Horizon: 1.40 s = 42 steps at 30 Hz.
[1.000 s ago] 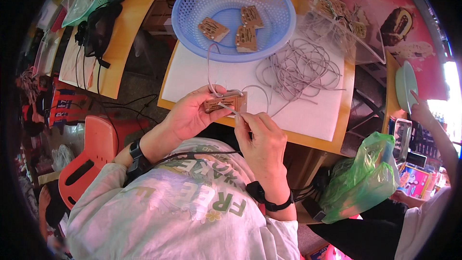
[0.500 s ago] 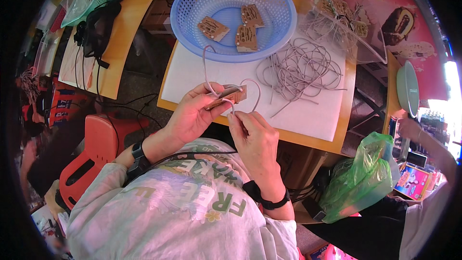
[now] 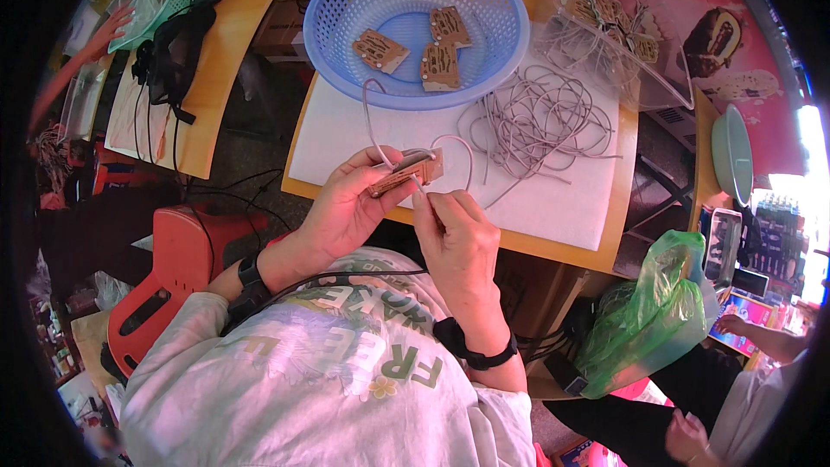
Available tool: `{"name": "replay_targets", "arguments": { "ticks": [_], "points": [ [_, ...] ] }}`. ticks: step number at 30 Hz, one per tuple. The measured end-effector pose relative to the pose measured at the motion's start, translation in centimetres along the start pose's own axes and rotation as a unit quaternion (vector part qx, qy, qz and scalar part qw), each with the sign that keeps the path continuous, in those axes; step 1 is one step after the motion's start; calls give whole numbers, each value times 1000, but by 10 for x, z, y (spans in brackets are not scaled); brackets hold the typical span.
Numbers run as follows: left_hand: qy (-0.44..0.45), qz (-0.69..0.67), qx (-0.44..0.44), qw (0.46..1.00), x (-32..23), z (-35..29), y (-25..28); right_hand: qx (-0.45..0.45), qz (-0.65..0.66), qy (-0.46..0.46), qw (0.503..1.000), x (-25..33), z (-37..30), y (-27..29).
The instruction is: Threading gray wires through small pre-drilled holes or slots on rectangular cardboard components.
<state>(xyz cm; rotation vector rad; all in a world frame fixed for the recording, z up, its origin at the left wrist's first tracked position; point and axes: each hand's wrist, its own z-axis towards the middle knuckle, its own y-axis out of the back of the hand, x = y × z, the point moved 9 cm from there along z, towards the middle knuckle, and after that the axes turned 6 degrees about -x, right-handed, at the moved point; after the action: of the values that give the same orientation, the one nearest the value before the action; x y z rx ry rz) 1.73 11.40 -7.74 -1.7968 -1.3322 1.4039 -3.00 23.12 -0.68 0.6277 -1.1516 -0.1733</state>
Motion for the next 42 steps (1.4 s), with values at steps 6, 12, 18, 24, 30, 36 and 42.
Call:
{"name": "replay_targets", "arguments": {
  "ticks": [6, 12, 18, 24, 30, 36, 42],
  "points": [
    [-22, 8, -9, 1000, 2, 2, 0, 10, -23, 35, 999, 5, 2, -8],
    [-37, 12, -13, 999, 2, 3, -1, 12, -38, 87, 995, 12, 5, -14],
    [-48, 40, 13, 998, 3, 7, 2, 40, -64, 108, 991, 15, 4, -21],
    [-50, 61, 21, 997, 5, 8, 11, 29, -56, 100, 993, 9, 3, -19],
    [-55, 36, 49, 997, 2, 8, 3, 34, -65, 92, 993, 4, 1, -20],
    [-53, 34, 60, 996, 8, 7, 4, 5, -63, 106, 992, 6, 3, -16],
    [-57, 75, 44, 995, 12, 9, 10, -63, -126, 150, 979, 11, 1, -5]
  ]
}}
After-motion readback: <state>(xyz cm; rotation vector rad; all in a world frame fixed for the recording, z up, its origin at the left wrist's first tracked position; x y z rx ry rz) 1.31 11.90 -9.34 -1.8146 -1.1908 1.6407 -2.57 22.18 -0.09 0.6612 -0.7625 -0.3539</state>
